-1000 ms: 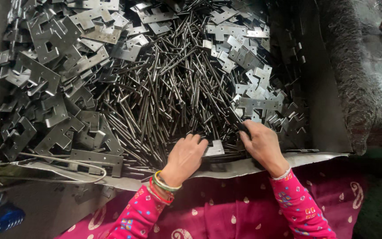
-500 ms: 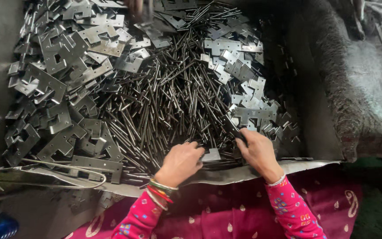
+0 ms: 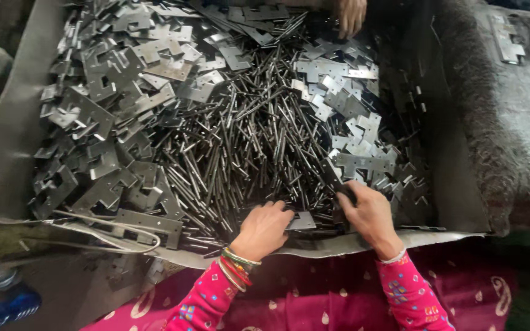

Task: The person is sorting metal parts from a large bin. They pick up metal pieces and rods, separating them into different piles.

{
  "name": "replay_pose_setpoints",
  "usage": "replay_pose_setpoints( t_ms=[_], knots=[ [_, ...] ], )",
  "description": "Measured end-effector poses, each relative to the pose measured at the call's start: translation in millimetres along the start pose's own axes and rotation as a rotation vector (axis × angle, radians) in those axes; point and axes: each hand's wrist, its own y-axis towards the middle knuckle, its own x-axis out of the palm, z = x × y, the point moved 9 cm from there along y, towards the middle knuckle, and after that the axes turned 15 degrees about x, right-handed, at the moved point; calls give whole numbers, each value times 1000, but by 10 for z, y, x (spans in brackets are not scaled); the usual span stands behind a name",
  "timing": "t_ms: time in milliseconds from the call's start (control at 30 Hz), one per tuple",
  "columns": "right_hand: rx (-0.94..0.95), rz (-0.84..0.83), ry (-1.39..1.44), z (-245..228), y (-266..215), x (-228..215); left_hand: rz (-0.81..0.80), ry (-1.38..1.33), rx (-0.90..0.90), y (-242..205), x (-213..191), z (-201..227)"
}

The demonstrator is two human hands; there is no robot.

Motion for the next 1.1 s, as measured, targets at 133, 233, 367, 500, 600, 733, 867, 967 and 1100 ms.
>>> replay_pose_setpoints(
  t_ms=[133, 233, 367, 500, 600, 733, 867, 967, 1100],
  knots=[
    [-6, 67, 128, 48, -16, -86, 142, -145, 38, -19, -542, -23],
    [17, 100, 251, 79, -23, -181, 270, -513, -116, -163, -898, -379],
    [235, -30, 575, 146, -11, -119, 633, -1249, -267, -517, -1143, -777],
    [255, -119, 744, -113, -65, -109, 915, -1678, -520, -688, -925, -943],
    [167, -100, 658, -516, -97, -104, 946, -1615, -366, -486, -853, -830],
    [-33, -36, 352, -1223, -224, 38, 880, -1822, -409, -261, -419, -588],
    [-366, -19, 213, -1687, -540, 61, 909, -2060, -457, -192, -187, -472],
    [-240, -75, 322, -1490, -517, -21, 945, -2057, -465, -188, -218, -508],
    [-3, -89, 336, -1149, -449, 28, 936, -2031, -464, -125, -230, -456]
  ],
)
